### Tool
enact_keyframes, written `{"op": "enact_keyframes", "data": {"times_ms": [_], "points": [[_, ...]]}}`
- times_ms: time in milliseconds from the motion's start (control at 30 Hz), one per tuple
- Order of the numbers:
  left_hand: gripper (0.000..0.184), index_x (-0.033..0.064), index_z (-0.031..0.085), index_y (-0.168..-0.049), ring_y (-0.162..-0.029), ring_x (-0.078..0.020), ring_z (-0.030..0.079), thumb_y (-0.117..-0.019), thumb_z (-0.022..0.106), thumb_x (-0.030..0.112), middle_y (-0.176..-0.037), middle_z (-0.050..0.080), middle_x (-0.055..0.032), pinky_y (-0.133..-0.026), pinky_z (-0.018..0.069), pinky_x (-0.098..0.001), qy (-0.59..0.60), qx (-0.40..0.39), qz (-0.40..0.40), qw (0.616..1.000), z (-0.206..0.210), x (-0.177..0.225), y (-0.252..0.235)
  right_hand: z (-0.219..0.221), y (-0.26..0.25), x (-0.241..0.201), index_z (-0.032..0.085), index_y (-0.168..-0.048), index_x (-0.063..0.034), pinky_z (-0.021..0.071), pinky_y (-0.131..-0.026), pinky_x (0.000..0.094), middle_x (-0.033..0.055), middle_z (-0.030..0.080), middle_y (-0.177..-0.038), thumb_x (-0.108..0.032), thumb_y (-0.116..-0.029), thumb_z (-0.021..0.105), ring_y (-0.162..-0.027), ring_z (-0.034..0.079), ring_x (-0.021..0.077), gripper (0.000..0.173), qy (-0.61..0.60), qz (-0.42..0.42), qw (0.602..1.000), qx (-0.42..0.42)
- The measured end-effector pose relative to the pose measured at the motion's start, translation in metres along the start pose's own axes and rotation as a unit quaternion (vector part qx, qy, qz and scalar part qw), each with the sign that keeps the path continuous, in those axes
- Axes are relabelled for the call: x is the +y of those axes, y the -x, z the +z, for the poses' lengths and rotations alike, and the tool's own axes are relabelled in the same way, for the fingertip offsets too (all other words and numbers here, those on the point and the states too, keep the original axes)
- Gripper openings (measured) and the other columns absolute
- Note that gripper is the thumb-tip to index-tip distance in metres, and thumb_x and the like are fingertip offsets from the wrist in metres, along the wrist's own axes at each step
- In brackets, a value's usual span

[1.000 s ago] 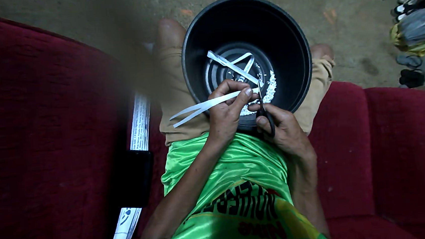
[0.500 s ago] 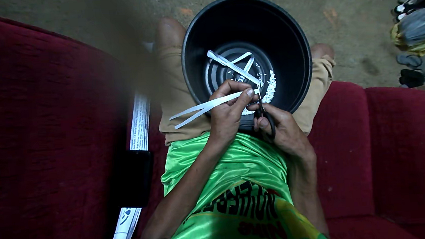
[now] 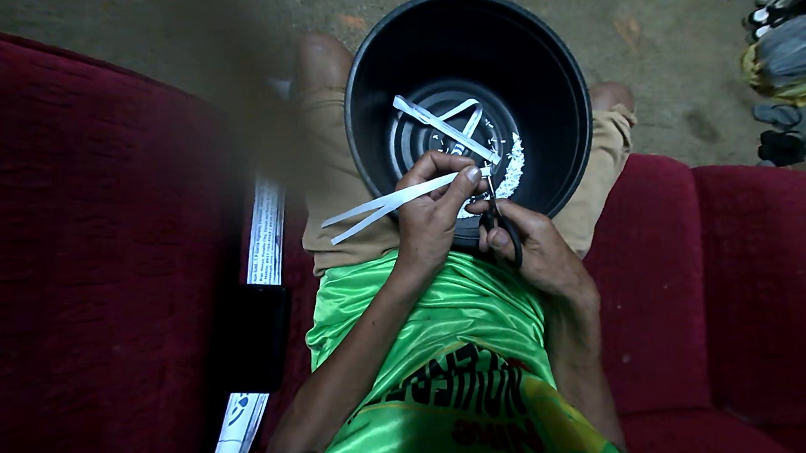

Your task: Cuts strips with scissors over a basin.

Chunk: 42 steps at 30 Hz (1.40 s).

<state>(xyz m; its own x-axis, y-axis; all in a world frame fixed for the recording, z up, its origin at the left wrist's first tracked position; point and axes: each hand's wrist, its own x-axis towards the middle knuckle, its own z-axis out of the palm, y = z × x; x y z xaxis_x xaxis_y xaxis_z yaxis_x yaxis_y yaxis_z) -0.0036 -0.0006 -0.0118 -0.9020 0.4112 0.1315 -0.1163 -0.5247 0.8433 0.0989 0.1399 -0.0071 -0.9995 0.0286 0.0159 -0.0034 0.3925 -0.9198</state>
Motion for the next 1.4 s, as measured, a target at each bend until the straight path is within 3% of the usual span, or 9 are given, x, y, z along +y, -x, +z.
{"op": "enact_keyframes", "data": {"times_ms": [300, 500, 567, 667, 800, 1133, 1300, 1400], "points": [[0.007, 0.0018, 0.062, -0.106, -0.079, -0.0151, 0.072, -0.0994, 0.062, -0.001, -0.092, 0.07, -0.0078, -0.076, 0.0633, -0.031, -0.023, -0.011, -0.022, 0.999, 0.0043, 0.0082, 0.0081, 0.0007, -0.0013, -0.0006, 0.065, -0.128, -0.0116, 0.0443, -0.046, 0.0233, -0.0032, 0.059, -0.073, -0.053, -0.1015, 0.055, -0.053, 0.049, 0.0067, 0.05, 0.002, -0.01, 1.0, 0.021], [0.007, 0.0012, 0.062, -0.106, -0.08, -0.0156, 0.071, -0.0991, 0.062, 0.0, -0.092, 0.069, -0.0083, -0.078, 0.0623, -0.0321, -0.026, -0.009, -0.009, 1.0, 0.0027, 0.0048, 0.006, 0.0018, -0.0002, -0.0032, 0.065, -0.128, -0.0109, 0.0458, -0.046, 0.0236, -0.0005, 0.059, -0.073, -0.036, -0.1032, 0.059, -0.053, 0.051, 0.0081, 0.036, -0.026, -0.006, 0.999, 0.03], [0.006, -0.0018, 0.062, -0.104, -0.08, -0.0187, 0.071, -0.0981, 0.062, -0.001, -0.09, 0.07, -0.0111, -0.079, 0.0627, -0.0359, -0.016, -0.006, 0.006, 1.0, 0.0006, 0.0001, 0.0018, 0.0008, 0.0009, -0.0037, 0.064, -0.13, -0.0119, 0.0461, -0.046, 0.024, -0.0007, 0.06, -0.074, -0.04, -0.1032, 0.058, -0.053, 0.051, 0.0084, 0.039, -0.022, 0.004, 1.0, 0.021], [0.006, -0.0011, 0.062, -0.104, -0.079, -0.0168, 0.07, -0.0985, 0.063, -0.001, -0.089, 0.07, -0.0098, -0.078, 0.0621, -0.0338, -0.019, -0.004, 0.003, 1.0, 0.0007, 0.0014, 0.0019, 0.0006, 0.0015, -0.0018, 0.063, -0.132, -0.0126, 0.0454, -0.049, 0.0232, -0.0035, 0.06, -0.076, -0.053, -0.1009, 0.055, -0.056, 0.05, 0.006, 0.052, -0.004, 0.009, 1.0, -0.002], [0.006, -0.0024, 0.062, -0.104, -0.077, -0.0171, 0.07, -0.0979, 0.062, -0.002, -0.088, 0.07, -0.0104, -0.076, 0.0624, -0.0334, -0.007, -0.006, 0.008, 1.0, 0.0004, -0.0003, 0.0011, 0.0012, 0.0003, -0.0015, 0.064, -0.131, -0.0129, 0.0451, -0.047, 0.0243, -0.0039, 0.059, -0.074, -0.06, -0.0989, 0.054, -0.055, 0.05, 0.0063, 0.058, 0.001, -0.001, 1.0, 0.005], [0.005, -0.0024, 0.062, -0.103, -0.076, -0.0165, 0.071, -0.0977, 0.062, -0.004, -0.087, 0.069, -0.0098, -0.073, 0.0636, -0.0326, -0.005, -0.009, 0.002, 1.0, 0.0028, 0.0, 0.0019, 0.0014, -0.0004, -0.0024, 0.065, -0.127, -0.0105, 0.0447, -0.046, 0.0226, -0.0025, 0.06, -0.074, -0.045, -0.1026, 0.057, -0.053, 0.05, 0.006, 0.043, 0.002, -0.01, 1.0, 0.023], [0.006, 0.0027, 0.062, -0.106, -0.077, -0.0139, 0.069, -0.0996, 0.062, 0.001, -0.09, 0.068, -0.0071, -0.075, 0.0616, -0.0295, -0.033, -0.008, -0.013, 0.999, 0.0045, 0.0055, 0.009, 0.0019, -0.0004, -0.002, 0.066, -0.127, -0.011, 0.0461, -0.047, 0.0236, -0.0015, 0.059, -0.072, -0.036, -0.103, 0.059, -0.053, 0.051, 0.0074, 0.035, -0.013, -0.016, 0.999, 0.032], [0.006, -0.0009, 0.063, -0.104, -0.077, -0.0174, 0.07, -0.0979, 0.063, -0.001, -0.088, 0.069, -0.0098, -0.077, 0.0622, -0.0345, -0.017, -0.001, 0.007, 1.0, 0.0016, -0.0004, 0.0037, 0.0016, 0.0012, -0.0028, 0.065, -0.129, -0.0117, 0.047, -0.047, 0.024, -0.0012, 0.06, -0.073, -0.042, -0.1029, 0.058, -0.054, 0.052, 0.0081, 0.04, -0.016, -0.008, 1.0, 0.024]]}}
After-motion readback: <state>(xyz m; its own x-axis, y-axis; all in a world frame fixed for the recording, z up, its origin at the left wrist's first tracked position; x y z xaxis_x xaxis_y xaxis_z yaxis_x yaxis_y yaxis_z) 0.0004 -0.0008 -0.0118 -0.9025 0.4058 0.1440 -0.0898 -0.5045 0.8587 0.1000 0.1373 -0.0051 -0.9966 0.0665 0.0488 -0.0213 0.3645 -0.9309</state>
